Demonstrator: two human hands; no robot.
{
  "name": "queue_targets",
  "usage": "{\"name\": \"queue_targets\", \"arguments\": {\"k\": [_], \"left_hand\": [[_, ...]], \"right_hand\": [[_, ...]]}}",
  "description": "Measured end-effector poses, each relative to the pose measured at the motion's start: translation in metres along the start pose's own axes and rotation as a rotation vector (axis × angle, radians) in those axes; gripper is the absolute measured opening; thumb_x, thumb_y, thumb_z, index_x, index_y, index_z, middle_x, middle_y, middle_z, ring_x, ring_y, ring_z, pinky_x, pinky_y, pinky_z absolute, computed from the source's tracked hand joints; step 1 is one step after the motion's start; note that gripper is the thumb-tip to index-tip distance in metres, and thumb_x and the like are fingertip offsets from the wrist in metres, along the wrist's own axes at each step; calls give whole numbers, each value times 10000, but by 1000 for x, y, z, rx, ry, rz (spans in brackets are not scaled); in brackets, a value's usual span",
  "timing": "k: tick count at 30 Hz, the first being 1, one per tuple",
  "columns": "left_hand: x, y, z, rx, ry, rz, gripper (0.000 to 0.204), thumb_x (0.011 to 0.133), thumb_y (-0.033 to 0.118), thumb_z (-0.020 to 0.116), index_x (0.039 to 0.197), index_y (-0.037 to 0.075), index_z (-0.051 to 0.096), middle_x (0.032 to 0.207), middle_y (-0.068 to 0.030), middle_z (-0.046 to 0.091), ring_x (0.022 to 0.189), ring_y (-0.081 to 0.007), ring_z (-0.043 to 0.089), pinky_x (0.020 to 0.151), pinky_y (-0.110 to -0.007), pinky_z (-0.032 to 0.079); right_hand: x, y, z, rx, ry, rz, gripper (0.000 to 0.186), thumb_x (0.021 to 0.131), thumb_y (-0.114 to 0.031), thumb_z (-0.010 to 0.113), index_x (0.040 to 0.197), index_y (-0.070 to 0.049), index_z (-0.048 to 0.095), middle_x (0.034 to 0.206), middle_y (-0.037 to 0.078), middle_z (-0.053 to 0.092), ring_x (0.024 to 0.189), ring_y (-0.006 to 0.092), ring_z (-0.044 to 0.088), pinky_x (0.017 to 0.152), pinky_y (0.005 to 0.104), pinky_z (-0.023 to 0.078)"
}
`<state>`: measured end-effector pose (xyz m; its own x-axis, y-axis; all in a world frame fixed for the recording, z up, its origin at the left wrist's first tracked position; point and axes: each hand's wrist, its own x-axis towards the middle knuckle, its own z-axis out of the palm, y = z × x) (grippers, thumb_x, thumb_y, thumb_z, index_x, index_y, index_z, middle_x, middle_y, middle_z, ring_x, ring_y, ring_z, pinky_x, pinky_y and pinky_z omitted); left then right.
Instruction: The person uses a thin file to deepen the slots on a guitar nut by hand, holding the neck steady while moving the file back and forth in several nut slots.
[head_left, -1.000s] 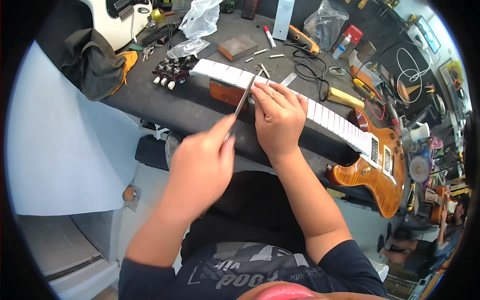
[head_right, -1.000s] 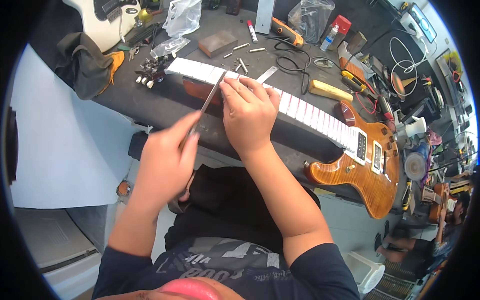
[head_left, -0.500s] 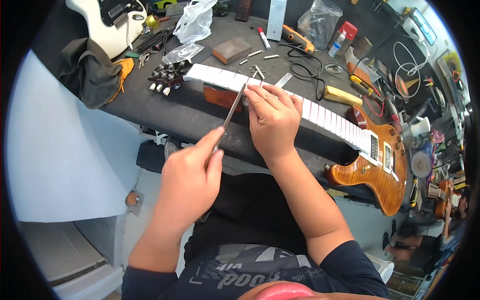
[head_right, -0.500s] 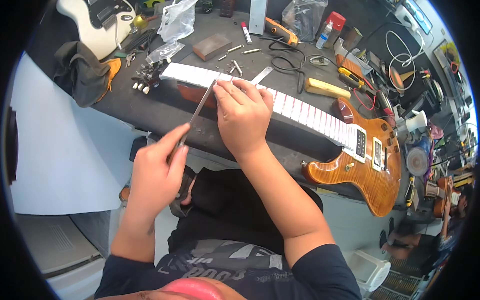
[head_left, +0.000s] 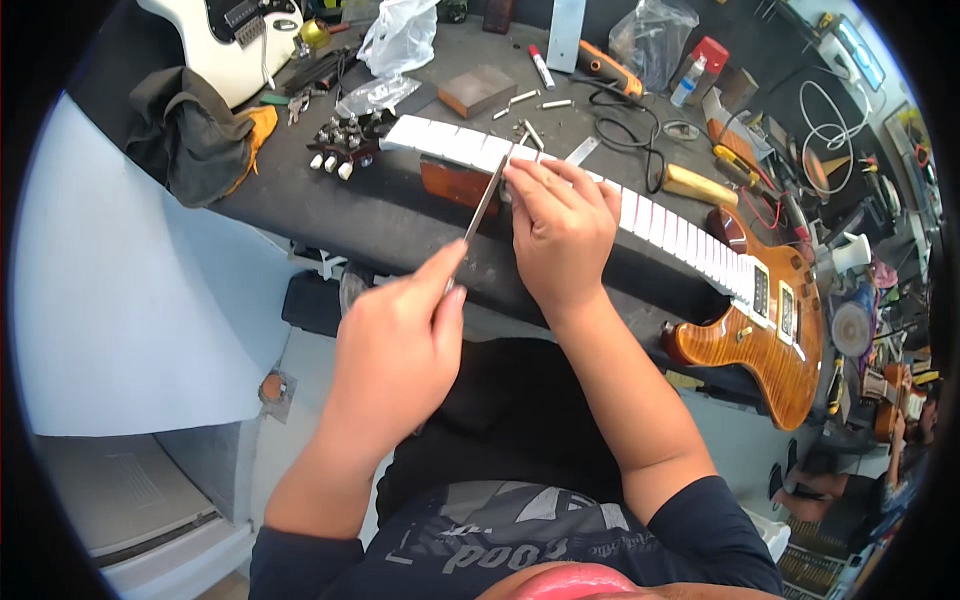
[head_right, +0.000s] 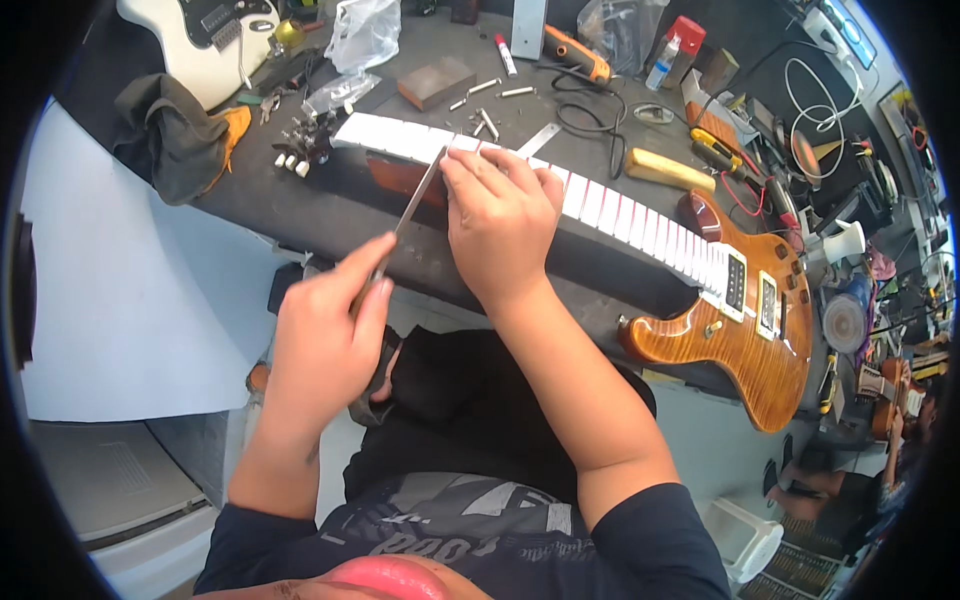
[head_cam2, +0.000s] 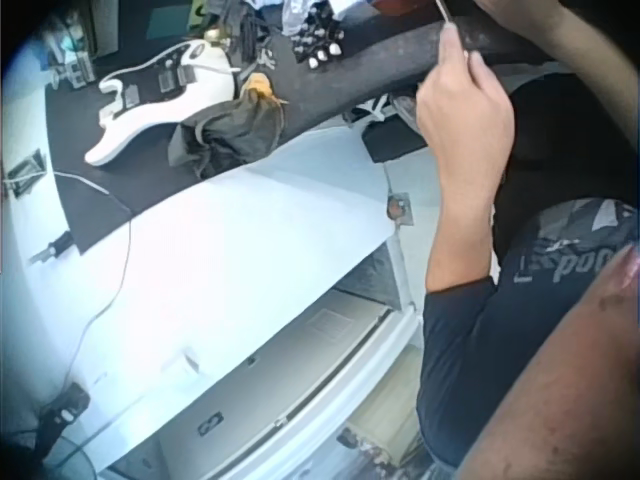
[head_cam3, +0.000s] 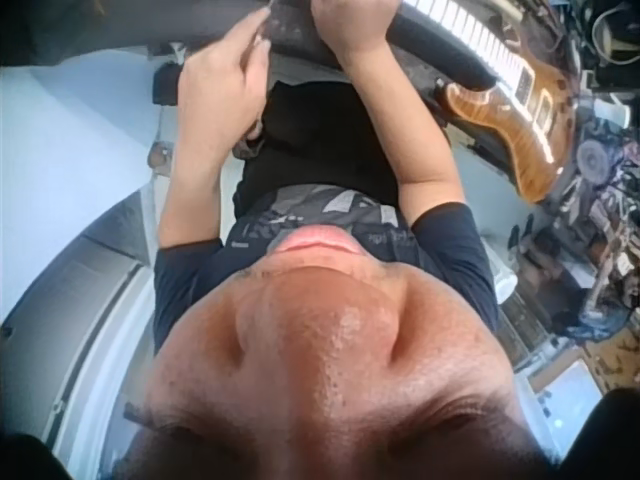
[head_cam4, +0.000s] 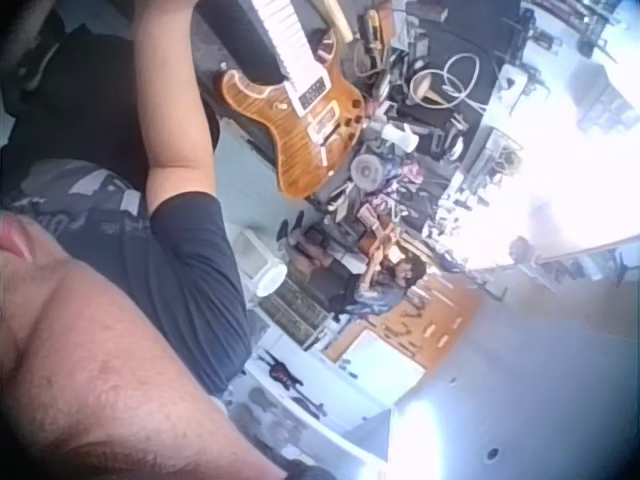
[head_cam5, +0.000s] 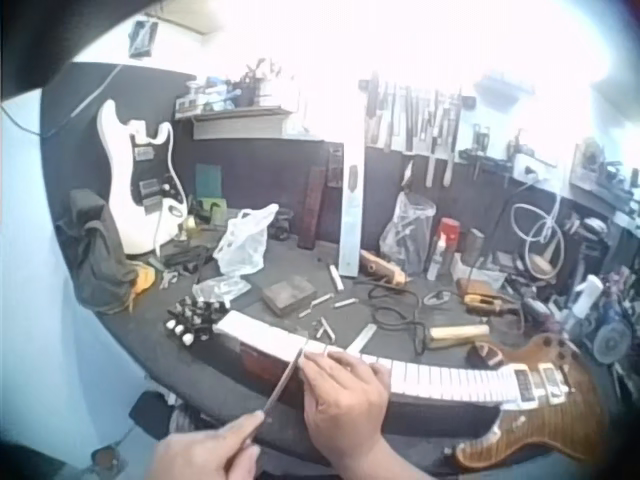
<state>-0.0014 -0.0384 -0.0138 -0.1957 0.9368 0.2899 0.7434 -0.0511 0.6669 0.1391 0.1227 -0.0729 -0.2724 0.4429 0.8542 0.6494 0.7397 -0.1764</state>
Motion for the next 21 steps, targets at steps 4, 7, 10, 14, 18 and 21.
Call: {"name": "queue_targets", "arguments": {"k": [4,7,10,14,18,21], "left_hand": [[77,5,18,97,-6,15,280,1024,125,665,1271,25,751,966,-268,764,900,-461,750,810,-534,579],[97,-7,26,128,31,7,305,1037,140,654,1312,57,757,985,-281,755,937,-486,725,822,-530,573],[55,9,13,68,-18,-1,348,1019,101,674,1348,5,730,1005,-285,760,922,-485,740,818,-514,579],[0,6,-1,2,-28,-28,364,1009,63,672,1364,-7,717,981,-290,752,869,-476,736,789,-477,581],[67,6,15,126,-26,6,355,1005,53,673,1352,-5,720,1023,-265,776,879,-451,751,799,-465,587],[99,-9,23,138,18,45,363,1000,48,675,1357,-1,721,1040,-259,782,898,-454,753,818,-456,592]], "right_hand": [[0,2,4,5,27,-22,168,879,-132,826,1045,-142,844,1118,-32,844,1121,215,747,943,424,448],[1,-7,9,45,22,-20,163,876,-129,826,1037,-140,846,1110,-32,845,1119,215,748,942,427,446],[1,1,3,19,36,1,153,881,-117,827,1030,-143,848,1113,-16,848,1103,219,759,944,410,443],[-2,2,-1,-14,28,8,149,887,-115,833,1032,-145,850,1114,-8,852,1096,217,768,962,389,440],[1,-3,6,26,41,12,154,888,-119,834,1038,-151,847,1110,-15,851,1098,214,768,960,400,439],[4,-12,7,18,46,-12,178,873,-135,832,1048,-164,845,1117,-55,838,1119,203,741,934,440,438]]}}
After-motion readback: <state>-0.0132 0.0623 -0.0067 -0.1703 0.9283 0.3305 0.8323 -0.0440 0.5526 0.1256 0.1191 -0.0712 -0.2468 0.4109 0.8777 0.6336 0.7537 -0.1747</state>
